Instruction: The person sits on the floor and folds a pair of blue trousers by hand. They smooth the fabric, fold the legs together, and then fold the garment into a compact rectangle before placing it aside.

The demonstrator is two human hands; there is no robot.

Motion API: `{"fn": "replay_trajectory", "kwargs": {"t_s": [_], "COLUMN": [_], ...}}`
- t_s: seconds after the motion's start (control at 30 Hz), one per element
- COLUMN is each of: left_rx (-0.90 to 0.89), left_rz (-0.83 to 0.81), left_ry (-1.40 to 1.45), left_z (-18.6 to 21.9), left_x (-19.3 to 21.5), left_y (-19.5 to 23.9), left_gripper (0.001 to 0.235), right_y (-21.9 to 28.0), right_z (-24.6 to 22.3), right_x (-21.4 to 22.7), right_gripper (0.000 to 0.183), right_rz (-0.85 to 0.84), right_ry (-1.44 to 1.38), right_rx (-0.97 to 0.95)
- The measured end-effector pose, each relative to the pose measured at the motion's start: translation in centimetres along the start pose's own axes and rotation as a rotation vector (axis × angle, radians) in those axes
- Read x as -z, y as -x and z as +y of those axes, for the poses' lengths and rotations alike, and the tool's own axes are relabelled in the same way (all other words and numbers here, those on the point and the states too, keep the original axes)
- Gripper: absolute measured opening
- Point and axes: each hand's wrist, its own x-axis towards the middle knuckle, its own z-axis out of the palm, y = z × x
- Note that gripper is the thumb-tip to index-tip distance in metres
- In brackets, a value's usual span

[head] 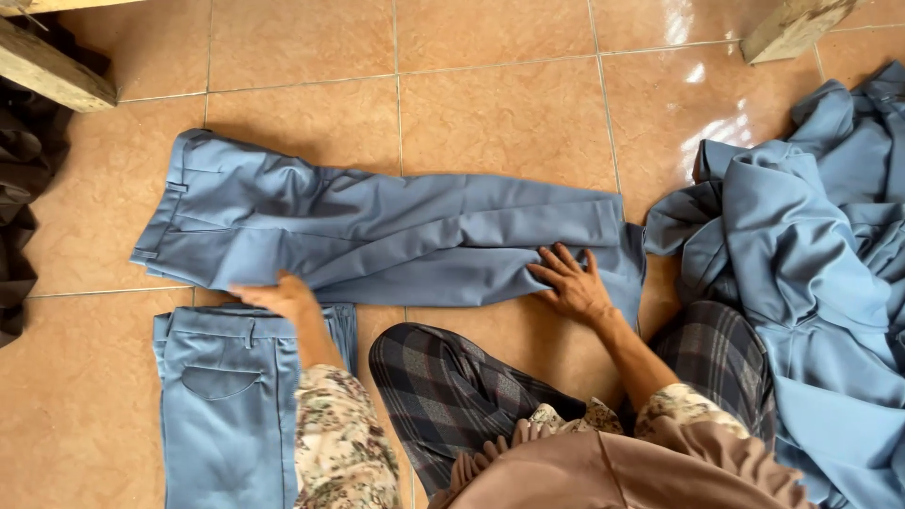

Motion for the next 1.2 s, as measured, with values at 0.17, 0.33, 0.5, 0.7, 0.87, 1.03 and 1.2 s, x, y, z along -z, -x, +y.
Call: {"fn": "replay_trajectory", "kwargs": {"t_s": [0.17,0.33,0.5,0.7,0.87,1.03,1.2], "left_rx": [-0.727,-0.595,-0.555,-0.681,-0.899,-0.851,-0.805], "left_rz": [-0.473,-0.705,-0.717,-0.705,-0.540,-0.654,-0.897], "left_ry": [-0.135,-0.571,-0.652,-0.617,-0.088,-0.005,-0.158], "left_z": [2.0,0.5,0.2,2.7,10.7,9.4,2.1], "left_x": [-3.8,-5.5,-6.1,-3.2,3.8,6.7,4.6], "left_y": [8.1,10.4,9.0,6.6,9.0,11.8,12.7], "left_gripper": [0.038,0.049,0.062,0.023,0.027,0.028,0.028], "right_y": [-1.7,-5.7,-8.4,-8.0,-3.5,6.6,12.3], "right_z": [5.9,8.6,10.8,13.7,12.9,12.0,9.4], "right_x": [0.5,2.4,-0.1,-2.2,7.9,12.0,6.7], "right_gripper": [0.037,0.026,0.070,0.025,0.018,0.020,0.020], "right_rz": [0.368,0.217,-0.121,-0.038,0.308,0.312,0.095], "right_ry": [-0.276,-0.069,0.024,0.154,-0.094,-0.145,-0.070], "right_rx": [-0.038,-0.192,-0.220,-0.219,-0.226,-0.212,-0.314]}}
